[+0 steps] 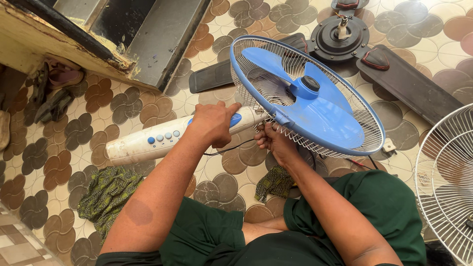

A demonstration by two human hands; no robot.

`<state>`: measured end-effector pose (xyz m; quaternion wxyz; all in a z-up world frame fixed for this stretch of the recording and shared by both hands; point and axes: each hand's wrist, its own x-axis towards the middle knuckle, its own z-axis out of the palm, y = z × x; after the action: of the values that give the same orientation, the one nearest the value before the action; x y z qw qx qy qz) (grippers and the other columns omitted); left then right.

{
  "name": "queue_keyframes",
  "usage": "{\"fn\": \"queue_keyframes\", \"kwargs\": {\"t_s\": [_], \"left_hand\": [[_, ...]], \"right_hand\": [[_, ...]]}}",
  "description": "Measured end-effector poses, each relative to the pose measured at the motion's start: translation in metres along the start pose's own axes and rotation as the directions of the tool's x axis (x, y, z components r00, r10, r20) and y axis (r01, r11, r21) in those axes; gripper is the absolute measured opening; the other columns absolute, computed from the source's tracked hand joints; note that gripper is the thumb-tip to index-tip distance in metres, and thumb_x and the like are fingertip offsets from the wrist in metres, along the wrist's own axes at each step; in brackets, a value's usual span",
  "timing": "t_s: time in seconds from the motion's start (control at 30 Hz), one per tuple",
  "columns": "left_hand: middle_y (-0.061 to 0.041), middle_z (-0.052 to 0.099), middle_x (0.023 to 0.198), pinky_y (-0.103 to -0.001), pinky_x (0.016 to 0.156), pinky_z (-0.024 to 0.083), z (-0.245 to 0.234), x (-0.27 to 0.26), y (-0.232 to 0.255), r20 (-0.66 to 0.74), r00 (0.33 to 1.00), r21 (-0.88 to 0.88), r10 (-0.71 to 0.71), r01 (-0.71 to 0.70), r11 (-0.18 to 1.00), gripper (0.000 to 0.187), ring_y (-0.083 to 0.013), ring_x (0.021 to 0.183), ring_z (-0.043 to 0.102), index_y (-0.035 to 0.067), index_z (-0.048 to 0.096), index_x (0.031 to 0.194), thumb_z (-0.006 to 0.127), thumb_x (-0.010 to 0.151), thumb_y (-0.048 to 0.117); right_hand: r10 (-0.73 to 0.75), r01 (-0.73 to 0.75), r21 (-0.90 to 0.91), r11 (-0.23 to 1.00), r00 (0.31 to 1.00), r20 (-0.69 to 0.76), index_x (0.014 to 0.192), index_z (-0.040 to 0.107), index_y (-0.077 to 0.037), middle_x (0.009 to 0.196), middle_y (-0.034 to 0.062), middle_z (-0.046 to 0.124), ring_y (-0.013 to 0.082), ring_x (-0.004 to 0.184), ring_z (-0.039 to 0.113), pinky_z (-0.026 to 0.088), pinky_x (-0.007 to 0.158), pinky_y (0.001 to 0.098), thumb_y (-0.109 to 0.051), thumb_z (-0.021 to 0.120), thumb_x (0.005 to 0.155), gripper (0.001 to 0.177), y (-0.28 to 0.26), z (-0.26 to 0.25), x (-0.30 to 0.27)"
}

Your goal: The person disassembles a standing electric fan by removing the front grille, fan blades, and motor housing. They then reassemble the fan by reattaching the motor housing, blades, and grille.

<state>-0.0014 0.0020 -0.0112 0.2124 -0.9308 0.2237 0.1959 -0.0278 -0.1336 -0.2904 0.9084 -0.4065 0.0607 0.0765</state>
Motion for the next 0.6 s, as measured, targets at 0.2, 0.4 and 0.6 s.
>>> {"fn": "queue_keyframes", "kwargs": {"t_s": [0.2,0.4,0.6], "left_hand": [[-0.013,0.061,0.127,-0.056,0.094,0.047,0.011,0.001,0.002,-0.095,0.995,-0.007,0.009,-0.009,1.000,0.096,-0.0317,0.111,0.067,0.028,0.038,0.155,0.077,0.068,0.014],[-0.011,0.066,0.116,-0.056,0.090,0.046,0.028,0.015,0.011,-0.187,0.982,0.022,-0.017,0.022,1.000,0.077,-0.0270,0.108,0.066,0.025,0.048,0.143,0.078,0.072,0.027],[-0.007,0.071,0.102,-0.054,0.082,0.048,0.041,0.031,0.020,-0.309,0.951,0.113,0.013,0.023,0.993,0.066,-0.0259,0.095,0.071,0.022,0.056,0.135,0.080,0.074,0.033]], "right_hand": [[-0.427,0.367,-0.302,0.880,0.889,-0.165,0.110,0.055,0.001,0.096,0.0083,0.071,0.0149,0.085,0.074,0.065,0.069,0.0290,-0.007,0.070,0.092,0.025,0.006,0.017,-0.008],[-0.628,0.445,-0.625,0.641,0.772,-0.095,0.103,0.067,0.000,0.093,0.0081,0.075,0.0144,0.081,0.073,0.062,0.073,0.0279,-0.007,0.071,0.098,0.010,-0.013,0.033,-0.033],[-0.627,0.368,-0.757,0.540,0.776,-0.070,0.108,0.067,0.001,0.087,0.0074,0.075,0.0127,0.073,0.073,0.059,0.066,0.0268,-0.011,0.064,0.101,0.015,-0.020,0.035,-0.036]]}}
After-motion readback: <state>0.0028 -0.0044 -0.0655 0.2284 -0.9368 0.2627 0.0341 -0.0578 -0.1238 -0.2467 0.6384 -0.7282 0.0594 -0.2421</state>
